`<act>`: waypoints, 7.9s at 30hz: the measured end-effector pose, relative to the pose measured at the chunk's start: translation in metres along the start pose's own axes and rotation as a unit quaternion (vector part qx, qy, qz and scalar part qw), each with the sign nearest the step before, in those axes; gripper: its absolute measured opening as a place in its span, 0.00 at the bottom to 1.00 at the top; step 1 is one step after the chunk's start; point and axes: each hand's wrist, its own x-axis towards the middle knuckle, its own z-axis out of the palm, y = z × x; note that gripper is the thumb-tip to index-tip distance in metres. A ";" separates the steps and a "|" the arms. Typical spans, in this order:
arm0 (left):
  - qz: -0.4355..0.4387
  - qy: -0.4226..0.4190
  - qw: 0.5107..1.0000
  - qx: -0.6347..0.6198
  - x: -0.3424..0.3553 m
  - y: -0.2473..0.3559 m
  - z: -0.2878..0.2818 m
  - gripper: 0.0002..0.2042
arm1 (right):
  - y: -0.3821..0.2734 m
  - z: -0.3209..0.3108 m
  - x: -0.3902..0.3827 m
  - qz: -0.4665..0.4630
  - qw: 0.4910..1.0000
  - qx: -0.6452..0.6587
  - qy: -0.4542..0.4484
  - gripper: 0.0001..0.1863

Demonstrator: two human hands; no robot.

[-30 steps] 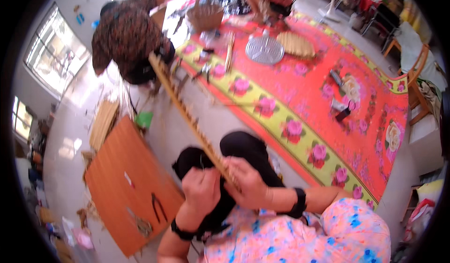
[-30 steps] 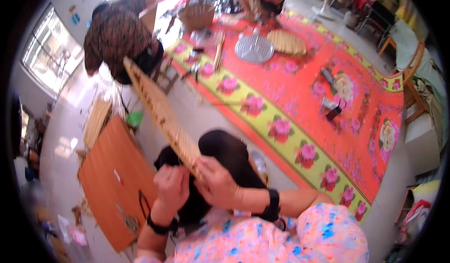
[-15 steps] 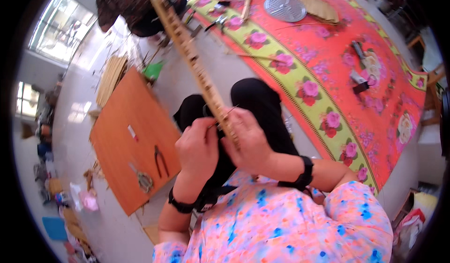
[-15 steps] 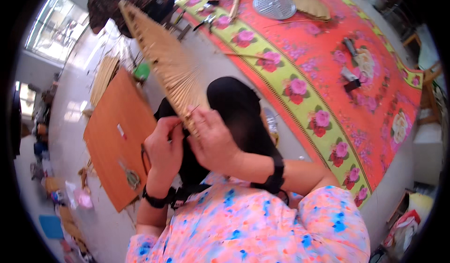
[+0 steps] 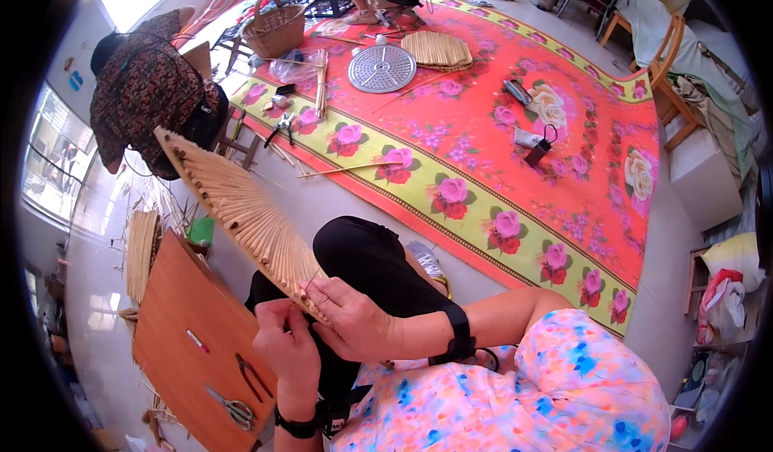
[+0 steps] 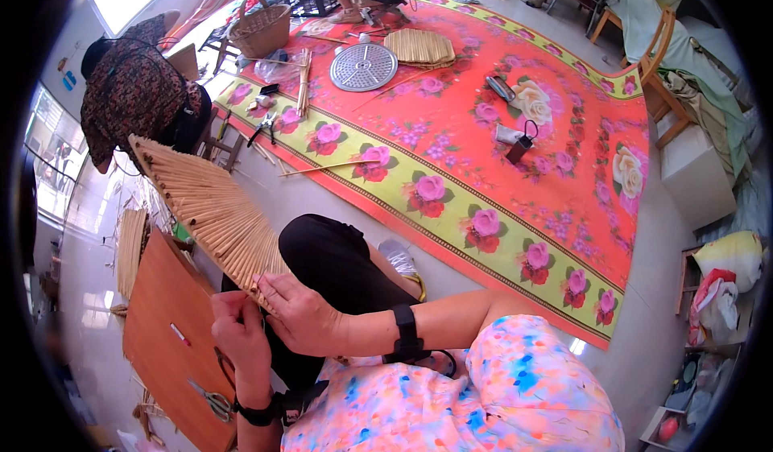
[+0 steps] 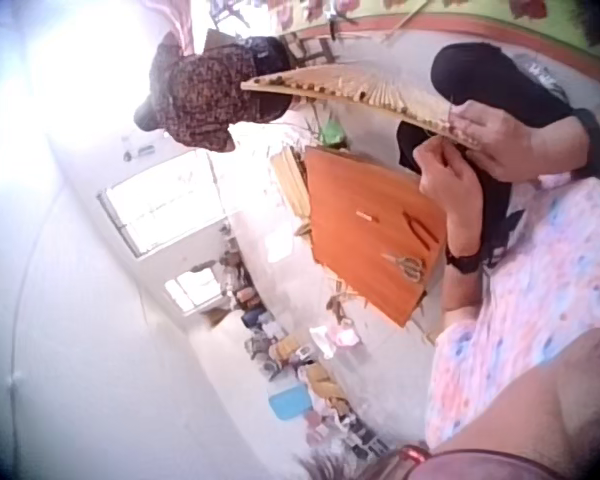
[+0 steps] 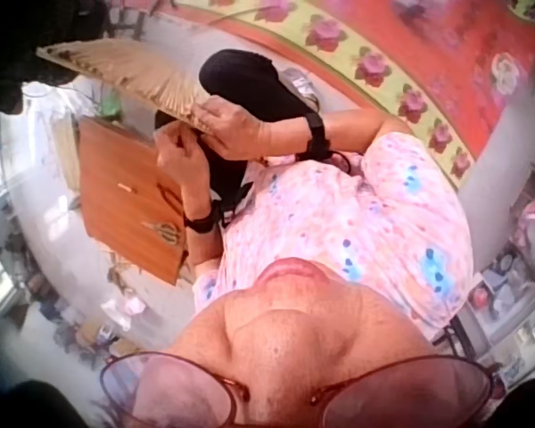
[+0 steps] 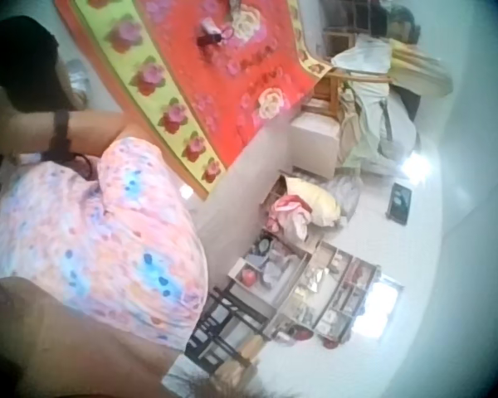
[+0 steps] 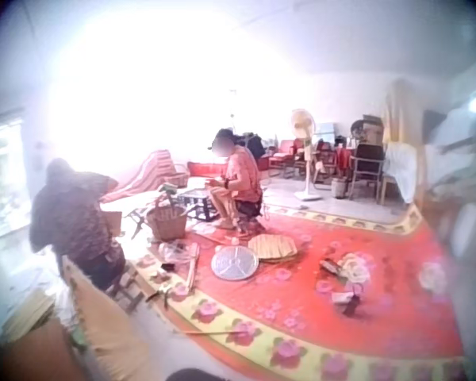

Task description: The person constructs a bamboo fan by threading string through bamboo slats to bind them together, using shears and pliers to cut and pull the string, and knotting the thread at intervals.

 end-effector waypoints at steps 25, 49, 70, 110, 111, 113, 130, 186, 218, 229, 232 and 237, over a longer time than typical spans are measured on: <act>-0.008 -0.050 0.998 0.028 0.003 0.013 -0.008 0.05 | -0.008 0.009 -0.004 0.030 1.000 0.006 0.003 0.29; 0.465 -0.162 0.699 0.518 0.127 0.043 -0.069 0.13 | -0.008 0.003 -0.008 0.039 0.998 0.007 -0.047 0.30; 0.387 0.054 0.795 0.464 0.207 0.048 -0.090 0.06 | -0.030 -0.087 0.100 -0.262 0.921 -0.239 0.162 0.25; -0.187 0.104 0.974 0.077 0.037 -0.048 0.043 0.17 | 0.040 0.033 0.093 0.122 0.992 0.021 -0.019 0.22; -0.158 0.092 0.980 0.077 0.035 -0.048 0.045 0.18 | 0.043 0.032 0.090 0.138 0.990 0.030 -0.021 0.23; -0.102 0.011 0.990 0.096 0.026 -0.036 0.045 0.24 | 0.048 0.027 0.084 0.154 0.987 0.044 -0.013 0.25; 0.089 -0.048 0.992 0.075 -0.042 -0.011 0.063 0.33 | -0.005 -0.017 0.056 0.158 0.985 -0.065 0.030 0.20; -0.344 0.195 0.791 0.466 -0.146 -0.357 -0.126 0.26 | -0.001 -0.056 0.066 0.173 0.861 -0.477 -0.042 0.21; -0.043 -0.214 0.867 -0.448 -0.008 -0.054 0.009 0.07 | -0.013 -0.056 0.052 0.151 0.909 -0.389 0.015 0.20; 0.152 -0.114 0.960 -0.204 0.001 -0.026 0.052 0.05 | -0.014 -0.054 0.054 0.151 0.912 -0.380 0.017 0.22; 0.167 -0.108 0.959 -0.202 0.006 -0.021 0.053 0.06 | -0.010 -0.055 0.052 0.119 0.917 -0.381 0.026 0.22; 0.176 -0.103 0.958 -0.202 0.011 -0.017 0.059 0.06 | -0.013 -0.054 0.053 0.139 0.914 -0.381 0.019 0.22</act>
